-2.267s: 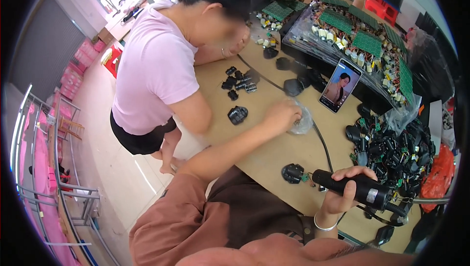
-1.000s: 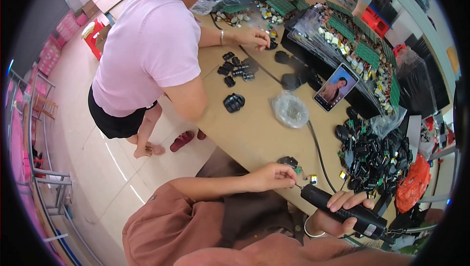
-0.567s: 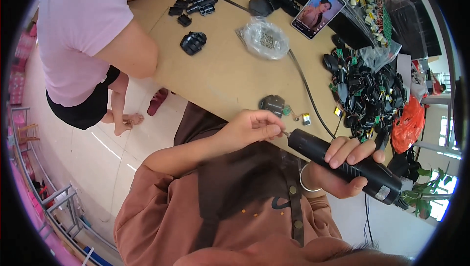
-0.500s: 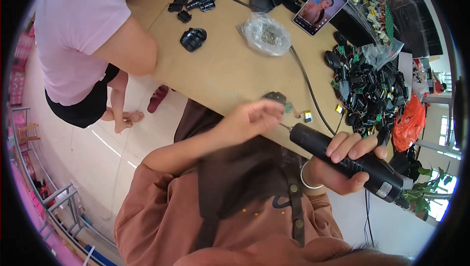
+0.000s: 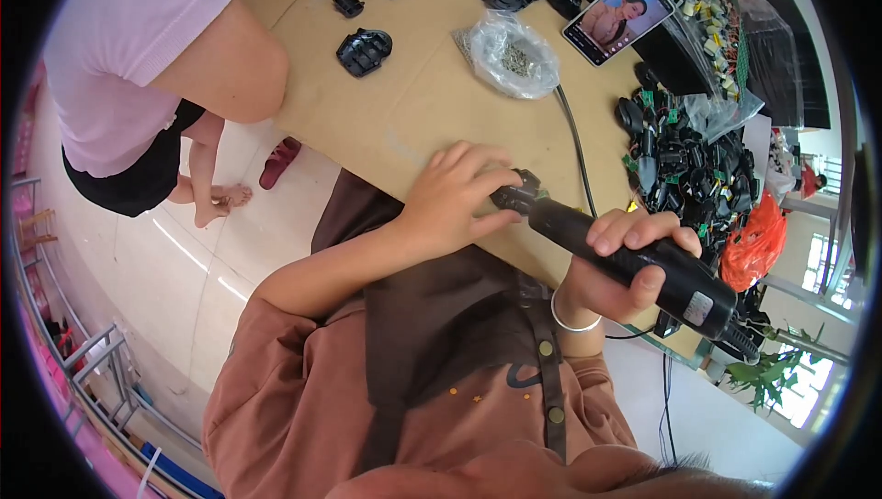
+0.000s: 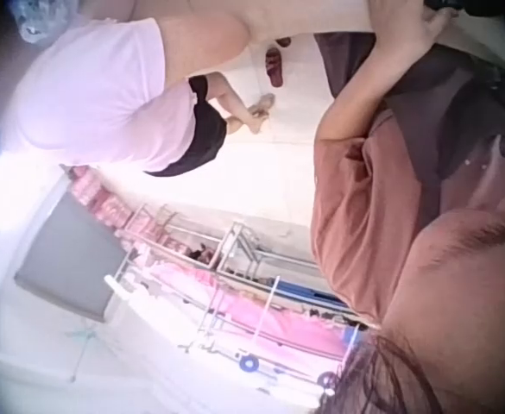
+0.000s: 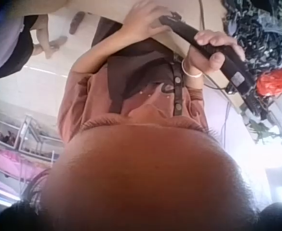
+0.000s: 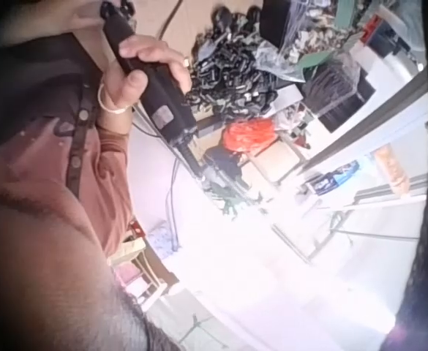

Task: The person assembles small electronic components and plastic casing using an electric screwdriver to secure the screws.

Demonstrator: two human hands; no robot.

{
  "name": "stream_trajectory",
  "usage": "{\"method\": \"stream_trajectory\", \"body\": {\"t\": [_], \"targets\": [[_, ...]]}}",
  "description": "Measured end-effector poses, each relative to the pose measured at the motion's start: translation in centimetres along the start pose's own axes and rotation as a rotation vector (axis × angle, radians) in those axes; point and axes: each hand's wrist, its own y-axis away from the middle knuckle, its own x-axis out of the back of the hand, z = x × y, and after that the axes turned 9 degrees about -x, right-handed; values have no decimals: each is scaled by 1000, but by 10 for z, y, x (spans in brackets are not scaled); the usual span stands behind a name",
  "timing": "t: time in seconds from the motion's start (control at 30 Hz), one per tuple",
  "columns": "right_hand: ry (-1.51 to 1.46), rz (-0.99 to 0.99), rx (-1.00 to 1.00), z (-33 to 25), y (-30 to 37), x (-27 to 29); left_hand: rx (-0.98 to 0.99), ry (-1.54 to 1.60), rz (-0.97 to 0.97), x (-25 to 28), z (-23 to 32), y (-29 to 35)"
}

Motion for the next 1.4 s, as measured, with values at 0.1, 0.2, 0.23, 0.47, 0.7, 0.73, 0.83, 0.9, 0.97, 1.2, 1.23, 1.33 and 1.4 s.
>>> {"method": "stream_trajectory", "body": {"t": [0.1, 0.2, 0.23, 0.47, 0.7, 0.73, 0.83, 0.9, 0.97, 1.2, 1.23, 1.33, 1.4], "targets": [[8, -46, 88, -7, -5, 0, -17, 55, 29, -2, -1, -3], [2, -50, 129, -9, -5, 0, -48, 79, 68, -4, -1, -1], [4, -50, 129, -8, -5, 0, -59, 87, 85, -5, 0, -1], [12, -34, 110, -8, -2, 0, -116, -2, 115, -6, 2, 1], [28, -25, 112, -6, -3, 5, -43, -68, 54, -2, 5, 0], [29, -25, 109, -5, -2, 6, -18, -79, 34, -2, 4, 0], [10, 9, 12, -1, 0, 7, -18, -109, -19, -3, 4, -2], [31, -14, -6, 6, 0, 5, -9, -115, -48, -3, 2, -1], [40, -9, -23, 8, 1, 5, -1, -120, -78, -3, 1, -1], [35, -12, -78, 9, -2, 0, 15, -103, -96, -1, 1, -3], [37, -28, -109, 8, -2, -1, 19, -104, -101, -1, 1, -2], [5, -79, -183, 7, -3, -4, 26, -97, -92, -2, -1, -1], [-13, -134, -199, 8, -4, -2, 33, -85, -86, -2, 0, -1]]}}
